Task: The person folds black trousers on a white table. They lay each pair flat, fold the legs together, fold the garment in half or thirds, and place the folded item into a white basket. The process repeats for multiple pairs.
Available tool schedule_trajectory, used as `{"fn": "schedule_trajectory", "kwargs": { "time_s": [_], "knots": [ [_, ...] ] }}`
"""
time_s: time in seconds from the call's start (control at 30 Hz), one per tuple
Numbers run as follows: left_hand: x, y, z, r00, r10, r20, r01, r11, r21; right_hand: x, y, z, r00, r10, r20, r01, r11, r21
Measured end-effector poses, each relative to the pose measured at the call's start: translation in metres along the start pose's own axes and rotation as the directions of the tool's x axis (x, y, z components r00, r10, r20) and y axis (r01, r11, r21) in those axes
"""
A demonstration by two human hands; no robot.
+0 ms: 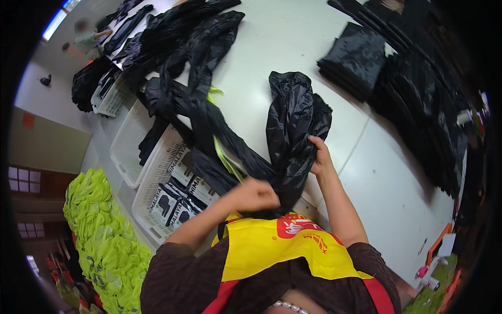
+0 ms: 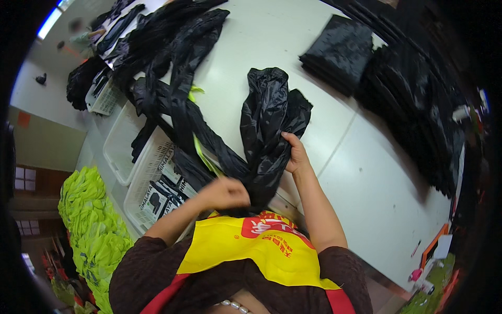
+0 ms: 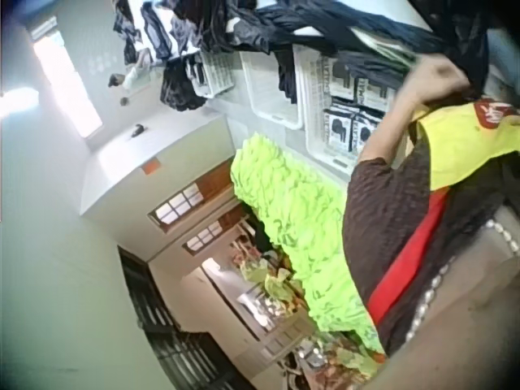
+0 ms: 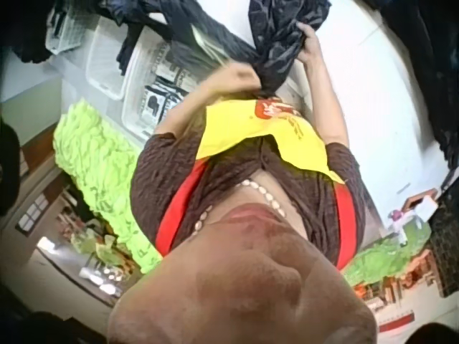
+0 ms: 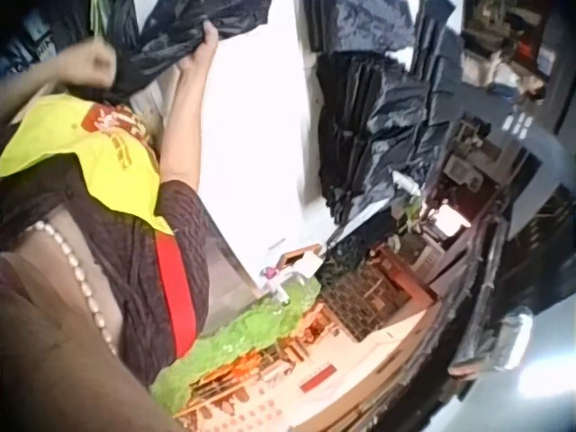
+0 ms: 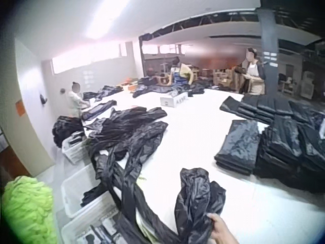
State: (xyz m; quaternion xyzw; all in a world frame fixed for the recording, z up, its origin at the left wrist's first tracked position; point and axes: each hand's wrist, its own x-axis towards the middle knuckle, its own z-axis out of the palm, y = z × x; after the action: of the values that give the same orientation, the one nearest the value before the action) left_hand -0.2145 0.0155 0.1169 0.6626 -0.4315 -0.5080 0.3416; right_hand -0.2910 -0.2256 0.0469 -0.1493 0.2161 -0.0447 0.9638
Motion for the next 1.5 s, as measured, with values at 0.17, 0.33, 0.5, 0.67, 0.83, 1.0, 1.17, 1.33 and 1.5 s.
{"fn": "schedule_trajectory", "kwargs": {
  "time_s": [0.17, 0.33, 0.5, 0.67, 0.83, 1.0, 1.17, 1.33, 1.5],
  "knots": [
    [0.035, -0.093, -0.090, 0.628, 0.213, -0.749, 0.424, 0.714, 0.558, -0.106, 0.031, -0.024, 0.999, 0.006, 0.042, -0.006, 1.000, -0.007],
    [0.017, -0.140, -0.174, 0.497, -0.102, -0.862, 0.596, 0.762, 0.253, -0.252, 0.015, -0.099, 0.981, -0.044, 0.190, 0.024, 0.994, 0.103],
    [0.021, -0.108, -0.154, 0.502, -0.277, -0.819, 0.818, 0.458, 0.346, -0.389, -0.024, -0.069, 0.884, -0.446, 0.141, 0.453, 0.742, -0.494],
    [0.064, -0.040, -0.050, 0.621, 0.256, -0.741, 0.167, 0.881, 0.444, -0.345, 0.001, -0.015, 0.993, -0.113, 0.024, 0.050, 0.231, -0.972],
    [0.038, 0.021, 0.107, 0.903, 0.372, -0.215, -0.425, 0.844, -0.325, -0.285, 0.072, -0.014, 0.960, -0.180, 0.216, 0.185, -0.171, -0.968],
    [-0.008, 0.015, 0.114, 0.746, 0.388, -0.540, -0.493, 0.868, -0.057, -0.273, 0.098, -0.023, 0.983, -0.169, 0.065, 0.036, -0.172, -0.984],
    [-0.064, 0.033, 0.113, 0.551, 0.697, -0.459, -0.679, 0.694, 0.239, -0.306, 0.048, 0.049, 0.850, -0.402, 0.341, 0.178, -0.389, -0.904],
    [-0.099, 0.046, 0.135, 0.492, 0.798, -0.348, -0.810, 0.566, 0.151, -0.271, 0.076, 0.106, 0.824, -0.034, 0.565, 0.248, -0.876, -0.415],
    [-0.089, 0.050, 0.088, 0.654, 0.746, -0.127, -0.757, 0.640, -0.133, -0.276, 0.092, 0.058, 0.916, 0.206, 0.345, 0.393, -0.275, -0.877]
  ]
}}
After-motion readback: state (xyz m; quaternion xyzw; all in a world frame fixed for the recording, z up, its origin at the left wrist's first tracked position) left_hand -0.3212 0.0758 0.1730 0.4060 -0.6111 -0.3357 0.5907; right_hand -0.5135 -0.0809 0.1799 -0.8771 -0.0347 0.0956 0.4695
